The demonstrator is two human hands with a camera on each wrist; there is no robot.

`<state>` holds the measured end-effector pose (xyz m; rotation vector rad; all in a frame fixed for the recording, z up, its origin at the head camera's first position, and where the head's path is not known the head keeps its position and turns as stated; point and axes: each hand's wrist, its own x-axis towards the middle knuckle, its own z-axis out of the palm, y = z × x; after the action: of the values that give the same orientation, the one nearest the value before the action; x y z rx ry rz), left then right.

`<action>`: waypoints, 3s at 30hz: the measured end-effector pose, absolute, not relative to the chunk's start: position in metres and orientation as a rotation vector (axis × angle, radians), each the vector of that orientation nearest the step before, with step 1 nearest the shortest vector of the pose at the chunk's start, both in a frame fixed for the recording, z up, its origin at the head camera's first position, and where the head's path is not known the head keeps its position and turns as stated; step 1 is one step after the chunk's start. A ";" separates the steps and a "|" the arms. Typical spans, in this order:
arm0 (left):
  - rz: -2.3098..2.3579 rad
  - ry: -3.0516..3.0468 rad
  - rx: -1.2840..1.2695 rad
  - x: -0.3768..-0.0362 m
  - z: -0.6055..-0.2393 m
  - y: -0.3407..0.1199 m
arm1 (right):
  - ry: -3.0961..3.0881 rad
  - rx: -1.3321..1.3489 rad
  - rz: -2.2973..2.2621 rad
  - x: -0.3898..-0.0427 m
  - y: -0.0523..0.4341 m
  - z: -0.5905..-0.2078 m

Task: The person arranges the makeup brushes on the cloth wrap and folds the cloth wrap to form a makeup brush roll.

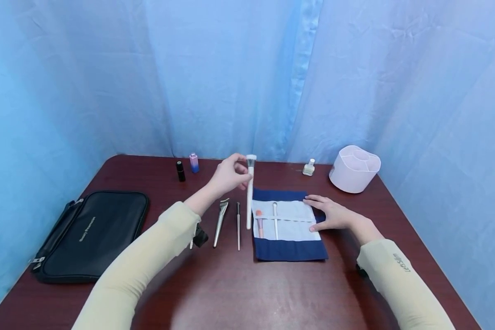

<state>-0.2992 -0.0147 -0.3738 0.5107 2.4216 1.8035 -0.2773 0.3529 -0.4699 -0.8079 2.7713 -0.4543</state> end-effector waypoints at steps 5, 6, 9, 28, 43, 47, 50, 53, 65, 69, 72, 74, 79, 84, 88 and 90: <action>1.895 2.338 0.571 -0.304 -0.374 0.014 | 2.780 -0.817 -0.443 -0.275 0.353 -0.471; 1.922 2.312 0.584 -0.306 -0.375 0.019 | 2.782 -0.818 -0.437 -0.275 0.353 -0.471; 1.977 2.255 0.612 -0.309 -0.379 0.031 | 2.795 -0.820 -0.414 -0.276 0.351 -0.471; 1.981 2.270 0.631 -0.331 -0.407 0.064 | 2.747 -0.833 -0.431 -0.276 0.349 -0.465; 1.820 2.273 0.639 -0.339 -0.438 0.067 | 2.754 -0.834 -0.428 -0.273 0.345 -0.467; 1.780 2.237 0.638 -0.338 -0.442 0.069 | 2.756 -0.827 -0.423 -0.274 0.346 -0.468; 1.717 2.227 0.638 -0.336 -0.447 0.070 | 2.758 -0.820 -0.425 -0.274 0.347 -0.469; 1.634 2.211 0.648 -0.334 -0.450 0.071 | 2.761 -0.821 -0.421 -0.274 0.347 -0.470; 1.355 2.216 0.778 -0.329 -0.459 0.065 | 2.757 -0.828 -0.439 -0.274 0.347 -0.469; 1.329 2.194 0.817 -0.328 -0.458 0.063 | 2.759 -0.835 -0.435 -0.274 0.347 -0.469; 1.320 2.188 0.840 -0.327 -0.458 0.062 | 2.764 -0.838 -0.433 -0.274 0.347 -0.469; 1.311 2.197 0.846 -0.327 -0.458 0.062 | 2.765 -0.837 -0.438 -0.274 0.347 -0.469; 1.278 2.280 0.825 -0.325 -0.462 0.061 | 2.756 -0.837 -0.441 -0.272 0.346 -0.469; 1.233 2.387 0.817 -0.324 -0.463 0.061 | 2.753 -0.830 -0.431 -0.272 0.345 -0.471; 1.236 2.418 0.797 -0.324 -0.459 0.058 | 2.750 -0.824 -0.438 -0.273 0.345 -0.470; 1.258 2.419 0.793 -0.326 -0.456 0.055 | 2.747 -0.824 -0.437 -0.273 0.345 -0.470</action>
<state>-0.3261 0.0549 -0.4559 0.7929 2.4191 1.2584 -0.2734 0.3452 -0.4695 -0.8237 2.7474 -0.4371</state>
